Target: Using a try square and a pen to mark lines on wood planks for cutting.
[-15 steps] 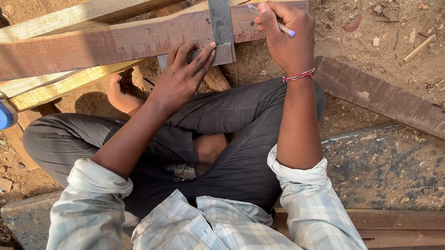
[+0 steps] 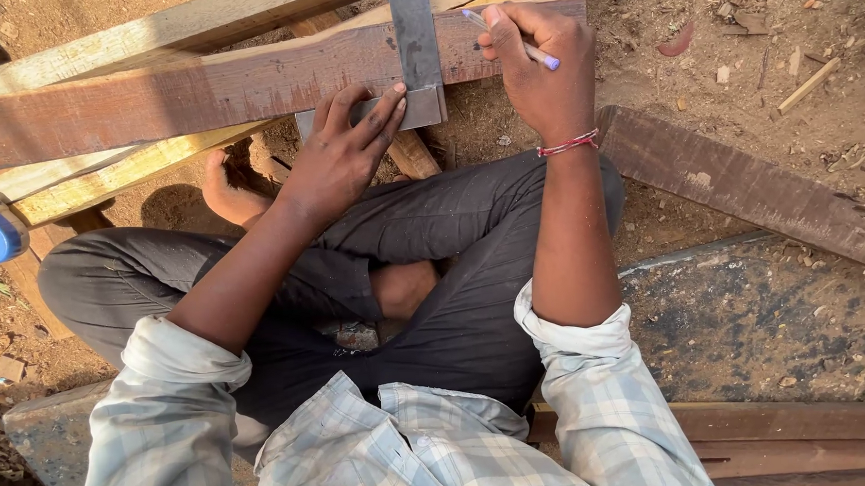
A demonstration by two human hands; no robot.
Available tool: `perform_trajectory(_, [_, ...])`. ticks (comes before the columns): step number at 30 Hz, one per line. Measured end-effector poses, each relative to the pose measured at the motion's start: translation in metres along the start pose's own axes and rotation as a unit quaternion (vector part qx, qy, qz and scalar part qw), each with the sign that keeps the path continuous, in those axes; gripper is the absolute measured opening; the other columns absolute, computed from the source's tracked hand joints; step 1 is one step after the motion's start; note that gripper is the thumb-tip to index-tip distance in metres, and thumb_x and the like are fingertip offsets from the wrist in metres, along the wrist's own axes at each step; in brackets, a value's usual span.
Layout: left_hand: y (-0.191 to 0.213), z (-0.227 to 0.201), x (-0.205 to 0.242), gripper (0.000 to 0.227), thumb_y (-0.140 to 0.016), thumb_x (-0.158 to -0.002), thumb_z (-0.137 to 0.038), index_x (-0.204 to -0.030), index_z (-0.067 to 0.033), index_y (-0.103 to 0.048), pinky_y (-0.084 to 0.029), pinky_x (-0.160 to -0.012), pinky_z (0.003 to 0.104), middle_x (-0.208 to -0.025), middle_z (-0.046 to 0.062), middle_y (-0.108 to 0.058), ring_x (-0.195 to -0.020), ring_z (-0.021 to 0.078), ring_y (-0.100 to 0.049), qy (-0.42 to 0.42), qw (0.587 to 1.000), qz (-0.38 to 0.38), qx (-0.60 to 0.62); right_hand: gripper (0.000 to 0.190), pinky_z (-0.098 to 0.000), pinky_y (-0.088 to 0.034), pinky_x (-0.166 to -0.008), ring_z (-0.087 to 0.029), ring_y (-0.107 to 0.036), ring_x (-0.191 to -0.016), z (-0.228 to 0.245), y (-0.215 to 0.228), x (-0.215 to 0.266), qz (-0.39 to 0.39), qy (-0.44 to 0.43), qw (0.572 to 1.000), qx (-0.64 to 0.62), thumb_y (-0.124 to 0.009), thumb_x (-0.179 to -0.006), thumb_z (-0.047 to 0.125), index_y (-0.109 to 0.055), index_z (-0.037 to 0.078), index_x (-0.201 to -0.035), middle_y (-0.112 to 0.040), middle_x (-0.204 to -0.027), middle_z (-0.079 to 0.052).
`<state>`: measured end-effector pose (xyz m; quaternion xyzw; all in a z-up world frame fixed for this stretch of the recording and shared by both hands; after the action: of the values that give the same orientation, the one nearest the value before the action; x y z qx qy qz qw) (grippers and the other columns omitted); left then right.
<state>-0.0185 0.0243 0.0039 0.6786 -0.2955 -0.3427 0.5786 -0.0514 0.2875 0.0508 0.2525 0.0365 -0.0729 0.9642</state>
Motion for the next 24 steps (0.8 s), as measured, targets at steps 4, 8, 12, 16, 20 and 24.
perform_trajectory(4, [0.003,-0.001,-0.001,0.067,-0.063,-0.092,-0.007,-0.158,-0.0057,-0.05,-0.041,-0.117,0.049,-0.169,0.004,-0.033,-0.14,0.0347,-0.041,0.001,1.0,0.009,0.003,0.03,-0.0259,-0.064,-0.07,-0.013,-0.081,-0.083,0.004,-0.006,-0.002,0.007,-0.006,1.0,-0.01,-0.067,-0.109,0.029,-0.079,0.001,-0.109,-0.081,-0.09,-0.009])
perform_trajectory(8, [0.002,0.0,0.0,0.064,-0.063,-0.095,-0.008,-0.157,-0.0066,-0.05,-0.041,-0.118,0.049,-0.169,0.003,-0.032,-0.139,0.0348,-0.041,0.0,1.0,0.001,0.006,0.028,-0.0266,-0.062,-0.069,-0.012,-0.081,-0.083,0.011,-0.012,-0.007,0.005,0.025,0.999,0.042,-0.068,-0.107,0.029,-0.08,0.003,-0.109,-0.081,-0.089,-0.008])
perform_trajectory(12, [0.002,0.0,-0.001,0.065,-0.063,-0.093,-0.008,-0.156,-0.0062,-0.051,-0.041,-0.118,0.049,-0.169,0.002,-0.032,-0.138,0.0345,-0.041,-0.005,1.0,0.004,-0.002,0.029,-0.0275,-0.062,-0.071,-0.012,-0.08,-0.084,0.008,-0.014,-0.008,0.007,0.032,0.999,0.04,-0.069,-0.107,0.03,-0.08,0.003,-0.109,-0.081,-0.089,-0.008])
perform_trajectory(16, [0.003,0.0,0.0,0.063,-0.063,-0.095,-0.009,-0.157,-0.0059,-0.051,-0.041,-0.118,0.049,-0.169,0.003,-0.032,-0.138,0.0347,-0.041,-0.005,1.0,-0.004,0.005,0.029,-0.0271,-0.062,-0.071,-0.012,-0.081,-0.085,0.008,-0.015,-0.007,0.009,0.031,0.999,0.038,-0.07,-0.108,0.03,-0.08,0.003,-0.109,-0.081,-0.09,-0.007])
perform_trajectory(20, [-0.001,0.0,-0.002,0.062,-0.063,-0.095,-0.01,-0.156,-0.0063,-0.051,-0.041,-0.117,0.049,-0.168,0.003,-0.034,-0.137,0.0348,-0.043,-0.009,1.0,-0.007,-0.003,0.028,-0.027,-0.058,-0.065,-0.012,-0.078,-0.077,0.008,-0.017,-0.008,0.008,0.032,0.997,0.065,-0.07,-0.107,0.031,-0.082,0.005,-0.107,-0.081,-0.089,-0.006])
perform_trajectory(24, [0.001,-0.001,-0.003,0.064,-0.064,-0.094,-0.009,-0.157,-0.0081,-0.052,-0.042,-0.117,0.047,-0.169,0.003,-0.034,-0.136,0.0344,-0.044,-0.001,1.0,-0.013,0.006,0.028,-0.0273,-0.059,-0.067,-0.011,-0.078,-0.079,0.005,-0.016,-0.008,0.006,0.053,0.996,0.065,-0.069,-0.108,0.031,-0.081,0.006,-0.109,-0.081,-0.091,-0.005])
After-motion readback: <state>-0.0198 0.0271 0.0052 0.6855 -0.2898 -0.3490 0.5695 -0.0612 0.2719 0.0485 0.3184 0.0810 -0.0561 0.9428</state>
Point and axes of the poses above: each hand's wrist, its own x-axis away from the middle knuckle, its own y-axis out of the back of the hand, z = x × y, the point moved 3 cm from there along -x, towards the middle knuckle
